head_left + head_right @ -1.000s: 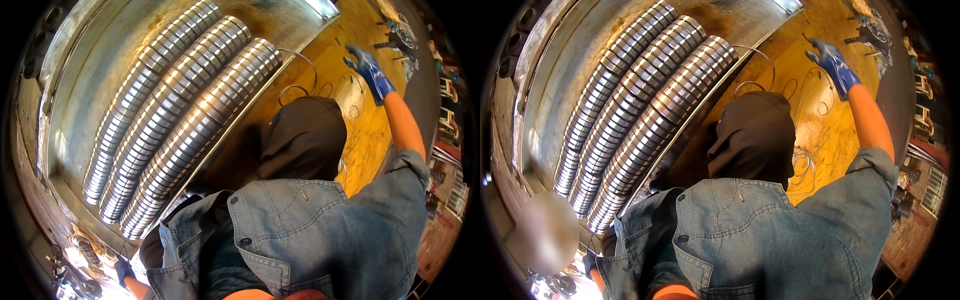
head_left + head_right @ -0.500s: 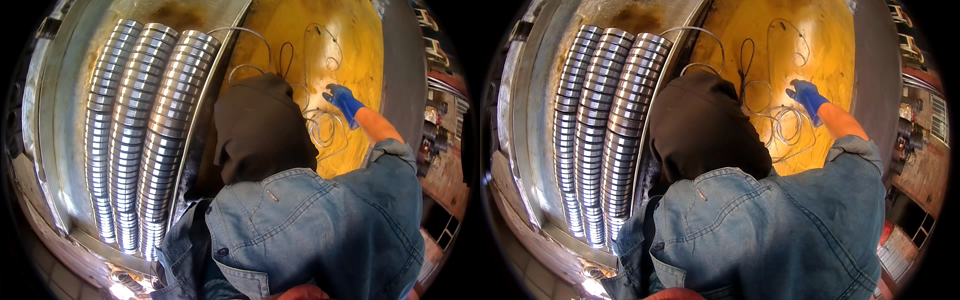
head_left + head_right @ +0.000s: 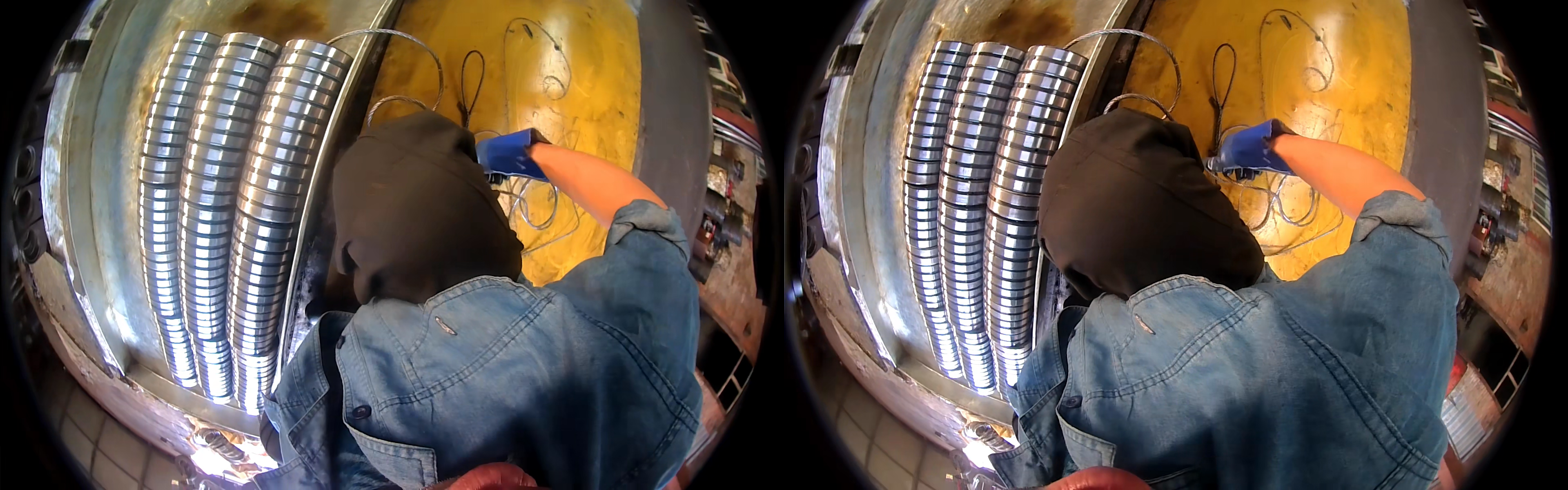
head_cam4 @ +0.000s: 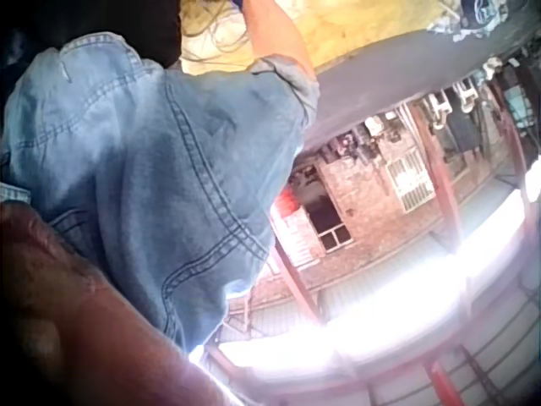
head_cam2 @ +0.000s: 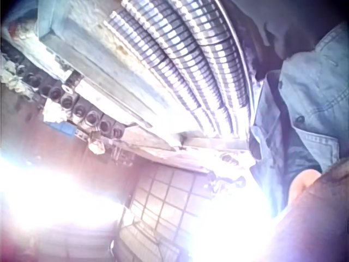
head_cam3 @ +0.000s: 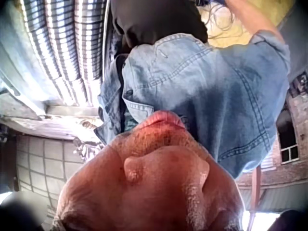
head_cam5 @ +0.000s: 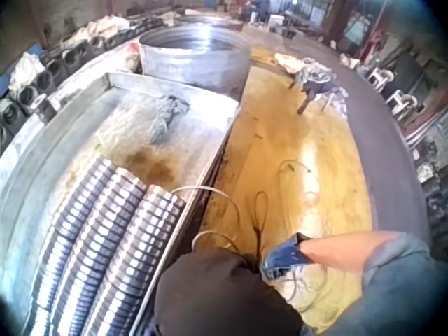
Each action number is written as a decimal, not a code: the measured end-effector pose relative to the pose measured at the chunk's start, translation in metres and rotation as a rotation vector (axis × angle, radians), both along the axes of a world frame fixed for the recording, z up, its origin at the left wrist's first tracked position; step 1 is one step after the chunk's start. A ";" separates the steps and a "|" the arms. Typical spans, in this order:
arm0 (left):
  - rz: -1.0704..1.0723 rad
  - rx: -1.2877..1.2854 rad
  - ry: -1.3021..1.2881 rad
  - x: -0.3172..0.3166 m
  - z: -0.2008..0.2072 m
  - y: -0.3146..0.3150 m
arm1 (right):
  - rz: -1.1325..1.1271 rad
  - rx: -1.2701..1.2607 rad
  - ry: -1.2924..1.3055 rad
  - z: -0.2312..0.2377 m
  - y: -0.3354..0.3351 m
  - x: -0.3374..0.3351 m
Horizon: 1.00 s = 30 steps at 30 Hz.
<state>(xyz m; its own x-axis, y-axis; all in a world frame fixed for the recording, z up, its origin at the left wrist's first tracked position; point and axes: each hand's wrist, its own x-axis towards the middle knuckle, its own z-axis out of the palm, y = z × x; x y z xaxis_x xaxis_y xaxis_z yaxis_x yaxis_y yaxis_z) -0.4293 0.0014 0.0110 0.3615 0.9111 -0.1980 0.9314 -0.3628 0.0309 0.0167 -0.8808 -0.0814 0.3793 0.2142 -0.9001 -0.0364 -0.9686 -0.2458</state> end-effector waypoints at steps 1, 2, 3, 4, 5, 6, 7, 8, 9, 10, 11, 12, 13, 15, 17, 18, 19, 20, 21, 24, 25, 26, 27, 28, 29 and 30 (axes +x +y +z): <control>0.001 0.003 -0.001 0.000 0.001 0.000 | -0.006 -0.001 0.029 -0.003 -0.001 0.000; -0.007 0.003 0.004 0.003 0.000 0.000 | -0.023 -0.002 0.064 -0.005 -0.004 0.000; -0.011 0.006 0.011 0.005 0.001 0.000 | -0.044 0.002 0.093 -0.007 -0.007 0.000; -0.018 0.009 0.012 0.007 0.001 -0.001 | -0.068 0.013 0.122 -0.009 -0.011 -0.002; -0.023 0.011 0.014 0.008 0.000 -0.002 | -0.090 0.026 0.149 -0.010 -0.017 -0.003; -0.021 0.013 0.010 0.008 0.000 -0.003 | -0.127 0.037 0.177 -0.010 -0.023 -0.005; -0.028 0.016 0.014 0.009 0.000 -0.003 | -0.163 0.048 0.205 -0.009 -0.027 -0.008; -0.034 0.013 0.015 0.010 0.000 -0.003 | -0.206 0.055 0.233 -0.009 -0.033 -0.010; -0.037 0.018 0.019 0.012 -0.002 -0.003 | -0.259 0.066 0.260 -0.008 -0.041 -0.011; -0.041 0.014 0.019 0.012 -0.003 -0.005 | -0.322 0.080 0.284 -0.006 -0.050 -0.011; -0.044 0.018 0.017 0.010 -0.003 -0.006 | -0.404 0.104 0.308 -0.004 -0.063 -0.007; -0.049 0.020 0.015 0.009 -0.002 -0.006 | -0.487 0.123 0.330 -0.003 -0.075 -0.004; -0.050 0.019 0.015 0.007 -0.001 -0.007 | -0.580 0.147 0.344 -0.001 -0.087 0.003; -0.038 0.016 0.016 -0.006 -0.001 -0.015 | -0.766 0.199 0.349 0.001 -0.107 0.025; -0.021 0.021 0.003 -0.019 0.001 -0.019 | -0.939 0.253 0.333 0.007 -0.126 0.047; -0.020 0.021 -0.009 -0.022 0.002 -0.019 | -1.006 0.280 0.317 0.011 -0.127 0.058; -0.016 0.031 -0.019 -0.023 0.005 -0.017 | -1.054 0.312 0.316 0.017 -0.133 0.069; -0.012 0.032 -0.030 -0.029 0.008 -0.016 | -1.079 0.323 0.318 0.021 -0.129 0.080; -0.008 0.036 -0.043 -0.039 0.009 -0.019 | -1.101 0.331 0.316 0.024 -0.121 0.090; -0.008 0.049 -0.060 -0.062 0.009 -0.025 | -1.091 0.318 0.335 0.032 -0.095 0.112; -0.017 0.058 -0.067 -0.070 0.010 -0.027 | -1.072 0.308 0.352 0.033 -0.090 0.117; -0.028 0.070 -0.069 -0.078 0.010 -0.031 | -0.971 0.285 0.338 0.036 -0.078 0.124; -0.048 0.082 -0.067 -0.083 0.007 -0.033 | -0.878 0.264 0.320 0.039 -0.069 0.129; -0.087 0.101 -0.060 -0.085 0.003 -0.034 | -0.953 0.281 0.351 0.025 -0.068 0.130; -0.144 0.127 -0.043 -0.089 0.000 -0.034 | -0.931 0.280 0.350 0.021 -0.061 0.134; -0.196 0.161 -0.019 -0.093 -0.006 -0.037 | -0.886 0.264 0.362 0.020 -0.055 0.140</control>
